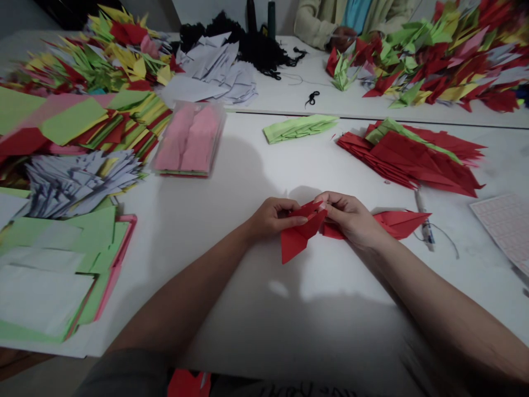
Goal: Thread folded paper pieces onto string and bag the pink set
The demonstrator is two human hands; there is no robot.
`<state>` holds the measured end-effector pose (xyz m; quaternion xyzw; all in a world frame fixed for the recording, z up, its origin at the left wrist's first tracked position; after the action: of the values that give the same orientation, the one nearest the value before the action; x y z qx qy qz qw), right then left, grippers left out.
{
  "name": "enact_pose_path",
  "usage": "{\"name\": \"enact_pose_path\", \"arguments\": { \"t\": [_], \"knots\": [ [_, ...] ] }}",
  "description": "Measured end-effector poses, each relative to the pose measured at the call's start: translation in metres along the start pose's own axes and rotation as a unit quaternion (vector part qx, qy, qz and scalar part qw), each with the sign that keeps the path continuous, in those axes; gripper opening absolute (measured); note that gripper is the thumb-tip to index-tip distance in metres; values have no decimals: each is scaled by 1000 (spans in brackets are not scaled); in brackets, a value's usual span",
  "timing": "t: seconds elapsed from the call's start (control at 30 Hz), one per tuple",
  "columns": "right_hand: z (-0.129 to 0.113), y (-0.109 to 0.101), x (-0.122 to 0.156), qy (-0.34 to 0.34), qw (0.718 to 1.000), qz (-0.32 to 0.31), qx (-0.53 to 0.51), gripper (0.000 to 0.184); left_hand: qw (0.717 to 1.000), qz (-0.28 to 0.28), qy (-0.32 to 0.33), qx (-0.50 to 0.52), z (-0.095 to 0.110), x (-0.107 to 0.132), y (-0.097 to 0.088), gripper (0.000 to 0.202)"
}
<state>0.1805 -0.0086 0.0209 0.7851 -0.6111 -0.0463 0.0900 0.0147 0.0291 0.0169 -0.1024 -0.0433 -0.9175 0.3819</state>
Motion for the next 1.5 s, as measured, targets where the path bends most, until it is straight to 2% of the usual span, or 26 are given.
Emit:
{"name": "enact_pose_path", "arguments": {
  "t": [1.03, 1.3, 1.5],
  "knots": [
    [-1, 2, 1, 2, 1000, -20, 1, 26, 1000, 3, 2, -10, 1, 0, -1, 27],
    [4, 0, 0, 3, 1000, -10, -21, 18, 1000, -6, 4, -8, 0, 0, -1, 26],
    [3, 0, 1, 13, 1000, -3, -12, 27, 1000, -6, 14, -10, -1, 0, -1, 25]
  ]
}}
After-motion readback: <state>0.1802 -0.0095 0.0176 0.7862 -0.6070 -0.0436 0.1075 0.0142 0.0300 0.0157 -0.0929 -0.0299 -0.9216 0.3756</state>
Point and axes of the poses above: each hand's wrist, its own x-axis away from the middle knuckle, its own y-axis out of the palm, z = x × y, the point moved 4 cm from there along -x, towards the middle knuckle, and after that the axes turned 9 degrees about -y, right-handed, at the moved point
